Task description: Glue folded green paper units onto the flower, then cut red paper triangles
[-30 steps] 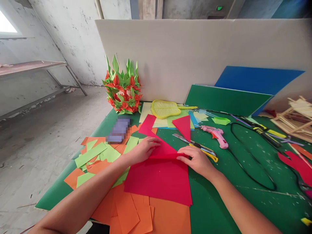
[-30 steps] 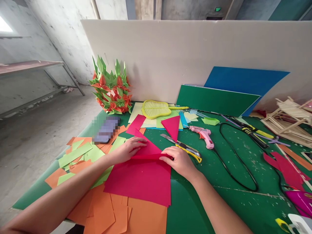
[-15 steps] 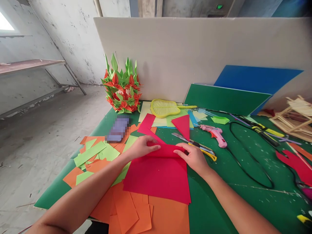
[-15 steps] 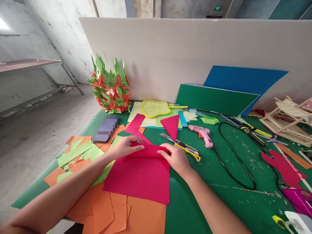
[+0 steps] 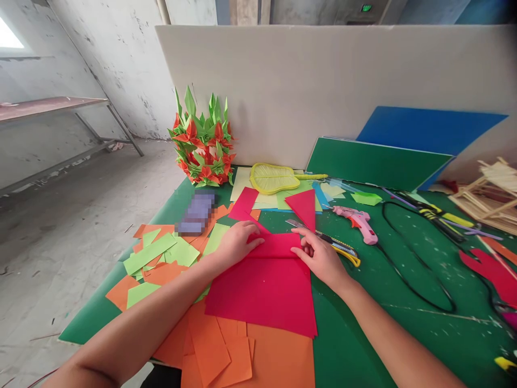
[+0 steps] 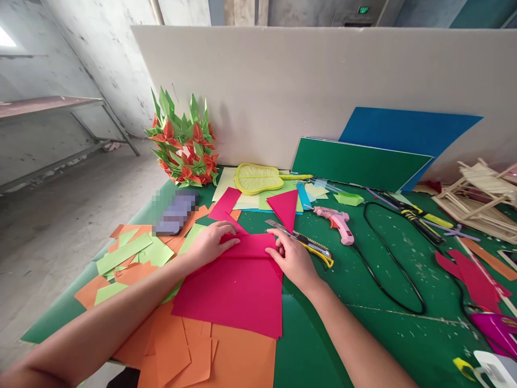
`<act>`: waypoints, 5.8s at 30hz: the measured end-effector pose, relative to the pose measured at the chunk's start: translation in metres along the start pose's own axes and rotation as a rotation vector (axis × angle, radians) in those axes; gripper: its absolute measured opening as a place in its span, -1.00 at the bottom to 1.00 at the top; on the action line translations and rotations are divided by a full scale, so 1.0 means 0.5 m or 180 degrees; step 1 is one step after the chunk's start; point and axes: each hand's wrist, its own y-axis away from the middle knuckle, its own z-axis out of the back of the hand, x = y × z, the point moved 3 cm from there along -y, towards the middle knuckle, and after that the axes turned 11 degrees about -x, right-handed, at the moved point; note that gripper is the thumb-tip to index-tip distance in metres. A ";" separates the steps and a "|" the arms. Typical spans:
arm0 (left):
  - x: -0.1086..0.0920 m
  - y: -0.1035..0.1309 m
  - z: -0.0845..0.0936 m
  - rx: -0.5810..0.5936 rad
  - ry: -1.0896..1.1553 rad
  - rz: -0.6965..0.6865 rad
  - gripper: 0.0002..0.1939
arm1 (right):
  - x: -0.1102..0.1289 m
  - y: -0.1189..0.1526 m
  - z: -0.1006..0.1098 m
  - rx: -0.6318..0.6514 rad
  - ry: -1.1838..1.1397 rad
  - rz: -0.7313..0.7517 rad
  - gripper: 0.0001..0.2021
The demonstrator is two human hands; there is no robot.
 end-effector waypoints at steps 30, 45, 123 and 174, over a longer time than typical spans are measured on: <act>-0.015 0.000 -0.008 0.0421 -0.0412 -0.1025 -0.61 | 0.007 -0.001 -0.003 -0.0004 0.0389 0.0421 -0.67; -0.001 -0.003 -0.014 0.0403 -0.0150 -0.1076 -0.63 | 0.050 0.005 0.032 0.0055 0.0636 0.1454 -0.75; -0.042 0.020 0.007 0.0280 0.0030 -0.1293 -0.68 | -0.051 0.007 0.104 0.0208 0.0755 0.0249 -0.66; -0.051 0.025 0.007 0.0293 -0.0059 -0.1450 -0.74 | -0.083 0.011 0.154 0.0414 0.0890 0.0130 -0.62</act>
